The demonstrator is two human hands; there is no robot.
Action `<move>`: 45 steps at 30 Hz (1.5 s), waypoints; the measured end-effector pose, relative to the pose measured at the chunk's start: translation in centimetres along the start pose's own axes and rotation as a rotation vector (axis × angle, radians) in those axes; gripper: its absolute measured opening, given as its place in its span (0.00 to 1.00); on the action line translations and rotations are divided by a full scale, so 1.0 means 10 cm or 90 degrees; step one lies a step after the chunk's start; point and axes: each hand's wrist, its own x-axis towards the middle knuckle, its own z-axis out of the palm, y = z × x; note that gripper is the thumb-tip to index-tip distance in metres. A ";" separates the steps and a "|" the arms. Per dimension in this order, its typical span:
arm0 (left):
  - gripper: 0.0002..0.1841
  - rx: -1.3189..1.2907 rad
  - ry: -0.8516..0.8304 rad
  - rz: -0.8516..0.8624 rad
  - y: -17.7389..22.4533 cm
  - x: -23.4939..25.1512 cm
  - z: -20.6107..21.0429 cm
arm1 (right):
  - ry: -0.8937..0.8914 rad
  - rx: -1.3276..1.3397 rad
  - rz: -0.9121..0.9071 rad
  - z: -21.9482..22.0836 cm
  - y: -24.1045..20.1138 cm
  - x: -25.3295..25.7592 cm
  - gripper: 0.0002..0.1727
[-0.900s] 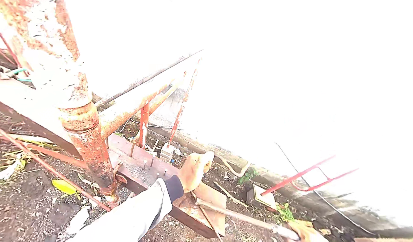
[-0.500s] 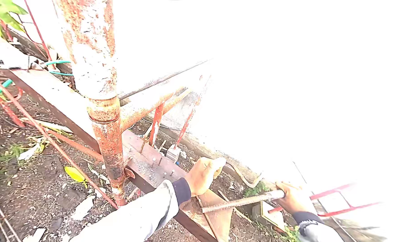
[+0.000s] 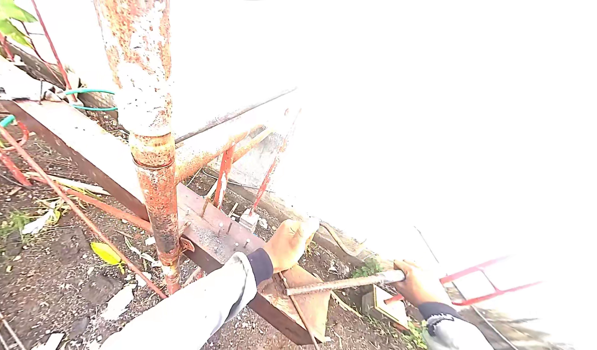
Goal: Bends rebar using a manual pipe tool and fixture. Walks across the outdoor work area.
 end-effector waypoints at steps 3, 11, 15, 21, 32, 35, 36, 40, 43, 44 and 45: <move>0.26 0.019 0.000 0.041 -0.02 0.01 -0.01 | 0.015 0.027 -0.059 0.03 0.11 -0.02 0.11; 0.23 0.037 -0.002 0.047 -0.03 -0.01 -0.03 | -0.087 0.004 0.077 0.10 -0.01 -0.05 0.15; 0.30 0.085 -0.002 0.032 0.03 -0.07 -0.03 | -0.109 0.022 0.144 0.05 -0.03 -0.13 0.17; 0.33 0.057 0.002 -0.030 -0.02 -0.10 -0.04 | -0.113 0.062 0.225 -0.33 -0.29 -0.50 0.19; 0.24 0.077 -0.045 -0.004 0.09 -0.01 -0.05 | -0.092 0.028 0.490 -0.74 -1.12 -2.30 0.16; 0.25 0.112 -0.046 0.004 0.11 -0.03 -0.07 | -0.096 0.047 0.596 -0.77 -1.52 -2.78 0.15; 0.25 0.126 -0.056 0.007 0.11 -0.03 -0.10 | -0.092 0.049 0.627 -0.78 -1.69 -2.92 0.14; 0.29 0.124 -0.144 -0.004 0.02 -0.03 -0.22 | -0.078 0.038 0.737 -0.93 -2.47 -3.38 0.14; 0.26 0.042 -0.151 -0.033 0.00 0.08 -0.19 | -0.097 0.006 0.796 -1.02 -2.98 -3.56 0.15; 0.26 0.032 -0.159 -0.035 -0.01 0.10 -0.19 | -0.087 0.008 0.811 -1.01 -3.13 -3.62 0.15; 0.26 0.026 -0.167 -0.034 0.00 0.10 -0.19 | -0.071 0.012 0.825 -1.00 -3.29 -3.67 0.15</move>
